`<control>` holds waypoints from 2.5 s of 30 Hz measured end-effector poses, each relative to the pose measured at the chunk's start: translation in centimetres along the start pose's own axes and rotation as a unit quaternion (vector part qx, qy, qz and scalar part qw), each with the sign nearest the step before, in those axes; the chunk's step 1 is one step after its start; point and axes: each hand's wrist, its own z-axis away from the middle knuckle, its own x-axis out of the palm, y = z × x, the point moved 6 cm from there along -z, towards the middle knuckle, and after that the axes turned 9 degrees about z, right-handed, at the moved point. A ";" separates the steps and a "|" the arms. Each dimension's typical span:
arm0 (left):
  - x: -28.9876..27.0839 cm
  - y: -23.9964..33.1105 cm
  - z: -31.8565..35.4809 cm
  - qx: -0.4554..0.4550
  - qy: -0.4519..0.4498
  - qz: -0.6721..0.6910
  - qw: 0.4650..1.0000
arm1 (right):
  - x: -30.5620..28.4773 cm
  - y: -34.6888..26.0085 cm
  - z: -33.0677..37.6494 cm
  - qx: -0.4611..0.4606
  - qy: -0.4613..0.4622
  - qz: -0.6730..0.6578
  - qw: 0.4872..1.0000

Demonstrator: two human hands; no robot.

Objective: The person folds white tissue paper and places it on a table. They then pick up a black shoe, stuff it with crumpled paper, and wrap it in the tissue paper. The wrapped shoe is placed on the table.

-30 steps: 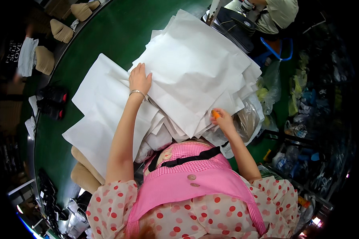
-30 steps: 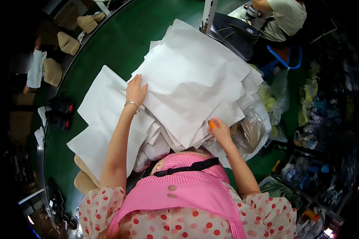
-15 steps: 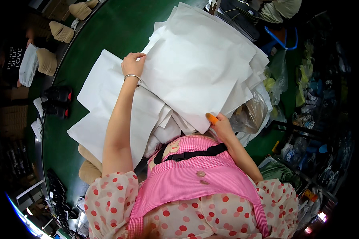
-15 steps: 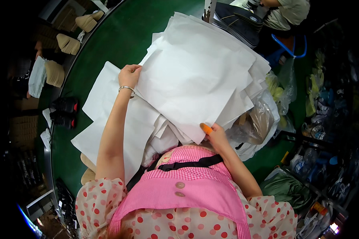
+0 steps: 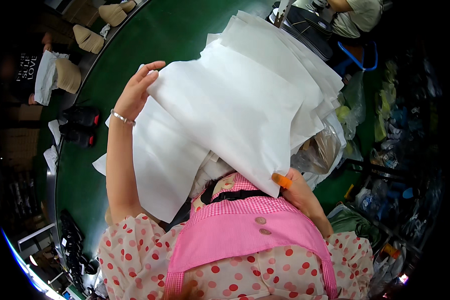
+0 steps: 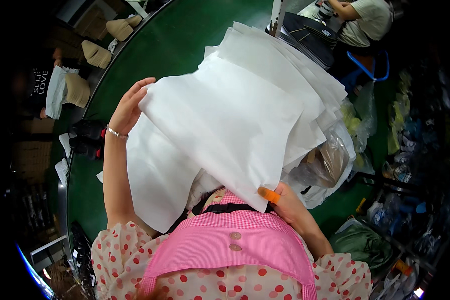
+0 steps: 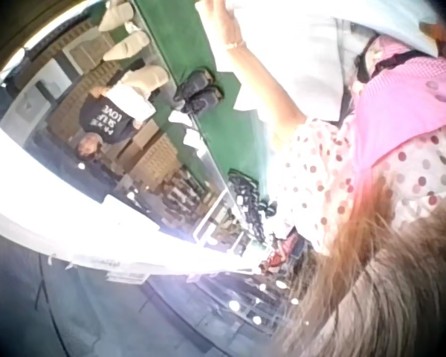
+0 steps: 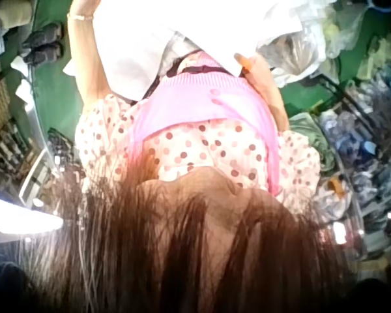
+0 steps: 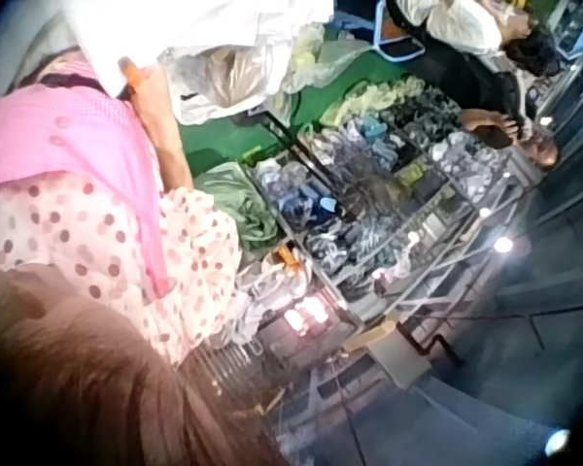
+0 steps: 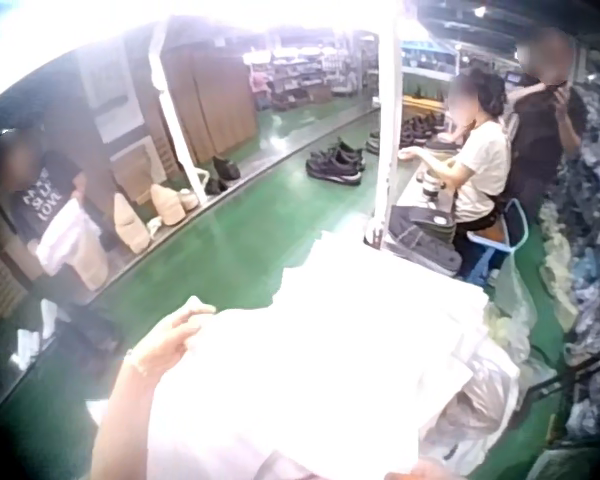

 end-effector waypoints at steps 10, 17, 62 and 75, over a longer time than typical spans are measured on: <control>2.0 3.9 5.5 0.073 -0.082 -0.077 0.991 | -0.1 -9.1 3.6 -0.171 0.034 0.000 0.985; 4.3 8.2 5.4 0.211 -0.017 -0.322 0.923 | 0.0 -15.3 6.4 -0.320 0.184 0.021 0.929; 3.4 -11.3 -4.1 0.300 0.030 -0.617 0.727 | 1.2 -0.8 -4.0 -0.456 0.048 0.699 0.550; 16.3 -13.6 -0.4 0.218 0.045 -0.675 0.704 | -10.7 -5.8 -7.8 -0.224 0.317 0.523 0.759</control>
